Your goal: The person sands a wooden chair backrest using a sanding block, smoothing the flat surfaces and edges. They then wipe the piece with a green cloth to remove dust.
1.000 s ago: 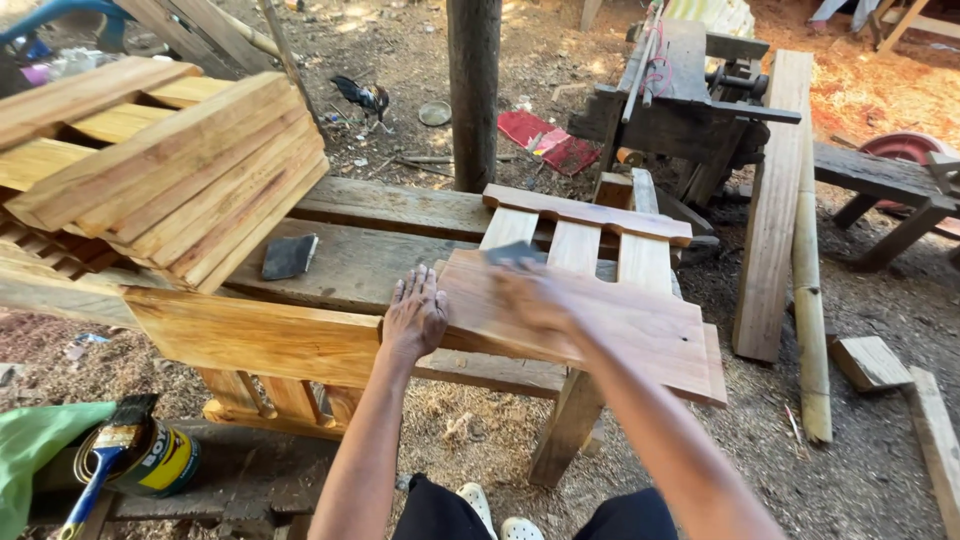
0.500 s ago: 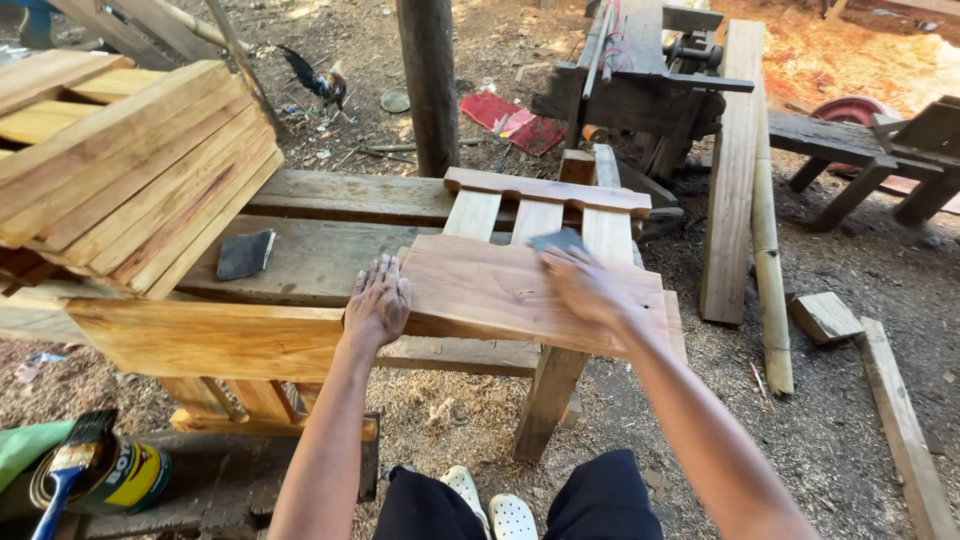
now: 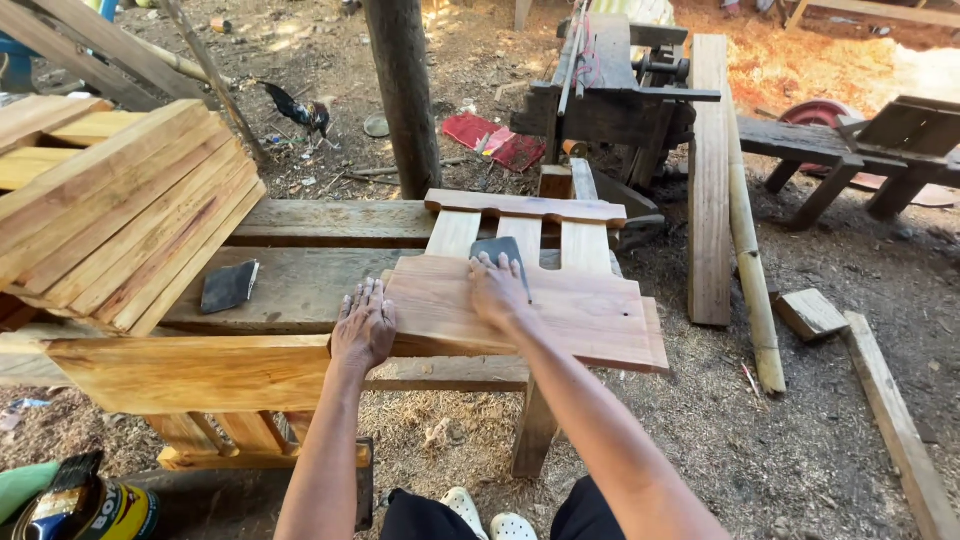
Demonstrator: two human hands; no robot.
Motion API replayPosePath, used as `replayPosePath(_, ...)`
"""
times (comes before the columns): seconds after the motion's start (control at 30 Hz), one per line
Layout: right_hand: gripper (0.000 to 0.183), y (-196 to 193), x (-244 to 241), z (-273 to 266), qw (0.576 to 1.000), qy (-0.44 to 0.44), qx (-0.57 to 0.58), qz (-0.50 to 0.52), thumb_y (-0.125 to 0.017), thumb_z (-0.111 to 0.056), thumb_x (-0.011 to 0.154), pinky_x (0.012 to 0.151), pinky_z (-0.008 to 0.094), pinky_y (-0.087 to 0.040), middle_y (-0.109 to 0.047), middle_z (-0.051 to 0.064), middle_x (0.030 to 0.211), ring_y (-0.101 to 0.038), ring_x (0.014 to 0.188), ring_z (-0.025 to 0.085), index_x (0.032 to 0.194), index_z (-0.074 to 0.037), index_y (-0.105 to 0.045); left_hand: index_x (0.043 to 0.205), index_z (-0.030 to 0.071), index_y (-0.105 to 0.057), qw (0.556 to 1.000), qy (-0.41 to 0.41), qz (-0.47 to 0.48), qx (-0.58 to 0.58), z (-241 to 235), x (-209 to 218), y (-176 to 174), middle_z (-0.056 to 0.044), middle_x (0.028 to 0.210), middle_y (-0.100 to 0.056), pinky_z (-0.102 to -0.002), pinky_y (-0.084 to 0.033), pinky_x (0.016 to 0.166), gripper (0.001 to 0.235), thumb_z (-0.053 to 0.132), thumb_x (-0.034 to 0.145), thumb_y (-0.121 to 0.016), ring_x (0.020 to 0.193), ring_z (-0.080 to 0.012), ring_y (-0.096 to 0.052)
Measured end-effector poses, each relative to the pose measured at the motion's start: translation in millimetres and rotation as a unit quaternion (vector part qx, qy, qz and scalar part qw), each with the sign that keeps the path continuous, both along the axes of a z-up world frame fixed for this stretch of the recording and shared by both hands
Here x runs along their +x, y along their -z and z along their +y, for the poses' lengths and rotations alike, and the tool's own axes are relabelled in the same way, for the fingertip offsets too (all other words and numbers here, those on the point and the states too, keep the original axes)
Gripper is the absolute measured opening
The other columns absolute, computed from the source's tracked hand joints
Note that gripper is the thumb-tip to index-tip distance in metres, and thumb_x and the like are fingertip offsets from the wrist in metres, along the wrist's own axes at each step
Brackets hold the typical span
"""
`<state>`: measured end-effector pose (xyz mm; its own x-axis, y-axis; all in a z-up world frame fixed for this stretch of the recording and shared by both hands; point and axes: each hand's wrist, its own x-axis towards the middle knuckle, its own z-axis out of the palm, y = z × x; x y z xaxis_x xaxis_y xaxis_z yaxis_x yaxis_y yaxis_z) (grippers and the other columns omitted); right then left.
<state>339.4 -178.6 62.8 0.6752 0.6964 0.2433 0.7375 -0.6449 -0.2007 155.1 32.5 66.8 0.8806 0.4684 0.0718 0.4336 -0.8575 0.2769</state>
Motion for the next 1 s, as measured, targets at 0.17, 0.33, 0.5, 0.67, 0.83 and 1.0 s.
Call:
replayPosePath(0.17,0.036,-62,-40,-58,0.995,0.027,-0.052,0.086,-0.035,-0.015,0.104,0.130,0.047,-0.018,-0.047,0.013,0.147,-0.040,0.143,0.030,0.134,-0.007,-0.053,0.161,0.008,-0.018,1.000,0.008,0.014,0.000,3,0,3,-0.009,0.170,-0.017,-0.037,-0.007,0.128,0.066,0.041,0.104,-0.019,0.157,-0.0233,-0.015)
replayPosePath(0.33,0.050,-73,-17,-162,0.982,0.107,-0.062,0.142,-0.028,-0.022,0.109,0.130,0.041,-0.004,-0.020,0.001,0.169,-0.016,0.156,0.023,0.158,-0.018,-0.028,0.162,0.009,-0.019,1.000,0.003,0.015,0.006,0,-3,-1,-0.009,0.169,-0.018,-0.037,-0.008,0.129,0.065,0.041,0.105,-0.018,0.156,-0.0232,-0.018)
replayPosePath(0.5,0.050,-56,-12,-157,0.976,0.161,-0.038,0.140,-0.028,-0.027,0.109,0.120,0.043,-0.020,-0.030,0.008,0.160,-0.028,0.142,0.027,0.158,-0.016,-0.032,0.161,0.006,-0.019,1.000,0.012,-0.006,0.022,7,3,17,-0.011,0.169,-0.018,-0.038,-0.008,0.128,0.064,0.039,0.105,-0.019,0.156,-0.0253,-0.018)
replayPosePath(0.67,0.044,-52,-48,-47,0.984,0.097,-0.052,0.141,-0.029,-0.015,0.110,0.100,0.046,-0.055,-0.052,0.022,0.141,-0.059,0.108,0.030,0.151,-0.007,-0.043,0.160,0.004,-0.020,1.000,0.007,-0.017,0.007,2,1,15,-0.012,0.168,-0.019,-0.039,-0.009,0.127,0.065,0.038,0.105,-0.020,0.156,-0.0264,-0.018)
replayPosePath(0.83,0.053,28,-9,97,0.984,-0.145,0.095,-0.034,-0.043,-0.008,0.091,0.119,0.066,-0.020,-0.043,0.016,0.156,-0.038,0.144,0.044,0.144,-0.011,-0.050,0.161,0.005,-0.025,1.000,0.011,-0.013,0.015,-2,-4,3,-0.013,0.168,-0.023,-0.040,-0.011,0.129,0.064,0.039,0.107,-0.021,0.157,-0.0265,-0.019)
replayPosePath(1.0,0.052,-69,-55,82,0.968,-0.053,-0.022,0.245,-0.029,-0.014,0.107,0.120,0.052,-0.027,-0.042,0.014,0.156,-0.037,0.143,0.037,0.158,-0.017,-0.036,0.160,0.006,-0.025,1.000,0.018,-0.008,0.018,4,-2,8,-0.012,0.168,-0.023,-0.040,-0.012,0.128,0.065,0.041,0.104,-0.023,0.156,-0.0256,-0.019)
